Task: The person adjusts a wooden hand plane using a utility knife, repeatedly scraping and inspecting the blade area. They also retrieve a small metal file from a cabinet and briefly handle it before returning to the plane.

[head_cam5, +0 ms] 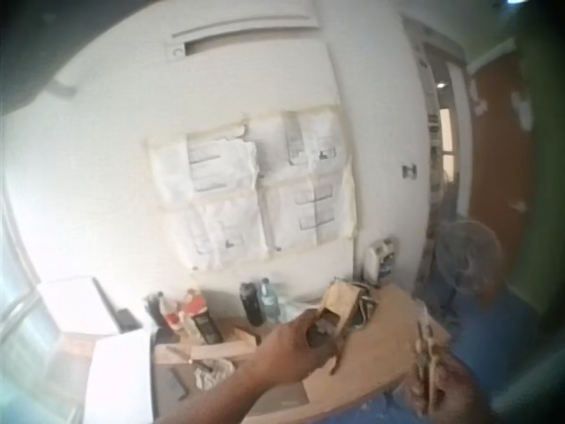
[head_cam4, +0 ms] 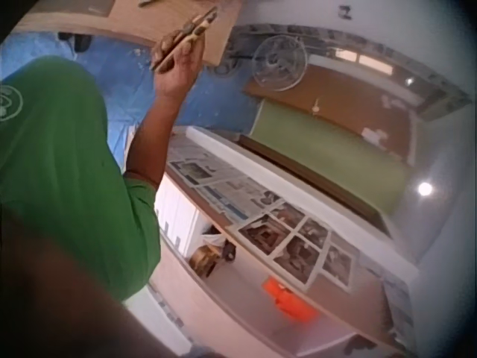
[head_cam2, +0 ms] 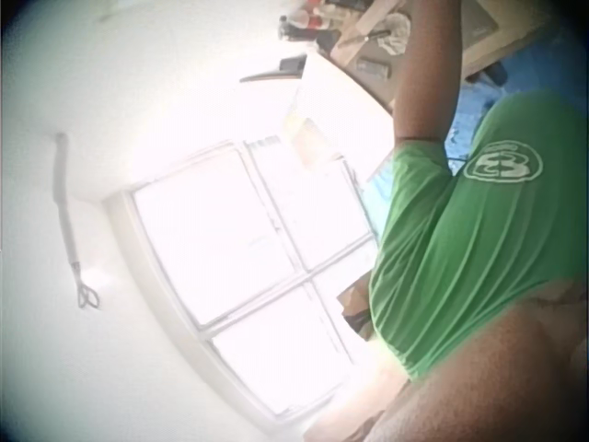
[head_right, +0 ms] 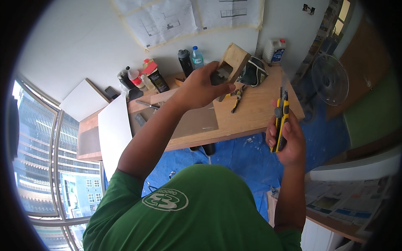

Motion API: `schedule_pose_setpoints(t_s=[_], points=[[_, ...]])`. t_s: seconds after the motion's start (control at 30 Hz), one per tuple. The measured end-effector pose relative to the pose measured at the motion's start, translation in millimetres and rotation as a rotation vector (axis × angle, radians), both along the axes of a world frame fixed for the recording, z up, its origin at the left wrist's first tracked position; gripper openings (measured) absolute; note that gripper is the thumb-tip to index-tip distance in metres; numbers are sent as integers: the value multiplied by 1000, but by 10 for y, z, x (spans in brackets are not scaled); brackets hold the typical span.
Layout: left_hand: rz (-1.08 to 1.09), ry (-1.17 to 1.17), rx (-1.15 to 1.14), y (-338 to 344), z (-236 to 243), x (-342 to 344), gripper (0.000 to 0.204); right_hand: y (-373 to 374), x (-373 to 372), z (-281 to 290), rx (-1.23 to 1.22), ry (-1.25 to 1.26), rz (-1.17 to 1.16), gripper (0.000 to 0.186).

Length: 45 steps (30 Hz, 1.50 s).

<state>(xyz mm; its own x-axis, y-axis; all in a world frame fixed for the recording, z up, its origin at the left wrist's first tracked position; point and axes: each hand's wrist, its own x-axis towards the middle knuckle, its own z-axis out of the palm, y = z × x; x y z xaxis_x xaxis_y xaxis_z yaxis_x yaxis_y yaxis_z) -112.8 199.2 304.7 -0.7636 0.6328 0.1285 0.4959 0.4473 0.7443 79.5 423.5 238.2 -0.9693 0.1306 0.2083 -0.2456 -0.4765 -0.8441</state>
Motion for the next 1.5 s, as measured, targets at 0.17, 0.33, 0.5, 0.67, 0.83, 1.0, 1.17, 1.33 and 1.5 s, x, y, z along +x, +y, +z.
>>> schedule_pose_setpoints(t_s=[0.17,0.33,0.5,0.67,0.83,1.0,1.17,1.33,1.5], points=[[-283,-253,878,204,-171,365,59,-73,-88,-161,-68,-249,-165,51],[-464,-151,947,456,-495,585,62,-219,-95,-214,-258,-233,-107,56],[-501,221,782,524,-569,567,71,-239,-131,-132,-424,-75,28,57],[-554,156,732,510,-562,573,89,-195,-145,-57,-421,-40,13,49],[-538,-102,776,458,-644,625,93,-229,-131,63,-318,-71,-81,40],[-487,261,-68,4,-1038,593,71,-147,-44,238,-69,77,-375,45],[-551,29,-927,-627,-1642,700,77,74,76,374,57,56,-603,43],[-759,371,-966,-1015,-1748,936,91,119,56,358,41,14,-635,46],[-753,-294,-507,-983,-997,613,41,235,2,378,30,-27,-588,43]])
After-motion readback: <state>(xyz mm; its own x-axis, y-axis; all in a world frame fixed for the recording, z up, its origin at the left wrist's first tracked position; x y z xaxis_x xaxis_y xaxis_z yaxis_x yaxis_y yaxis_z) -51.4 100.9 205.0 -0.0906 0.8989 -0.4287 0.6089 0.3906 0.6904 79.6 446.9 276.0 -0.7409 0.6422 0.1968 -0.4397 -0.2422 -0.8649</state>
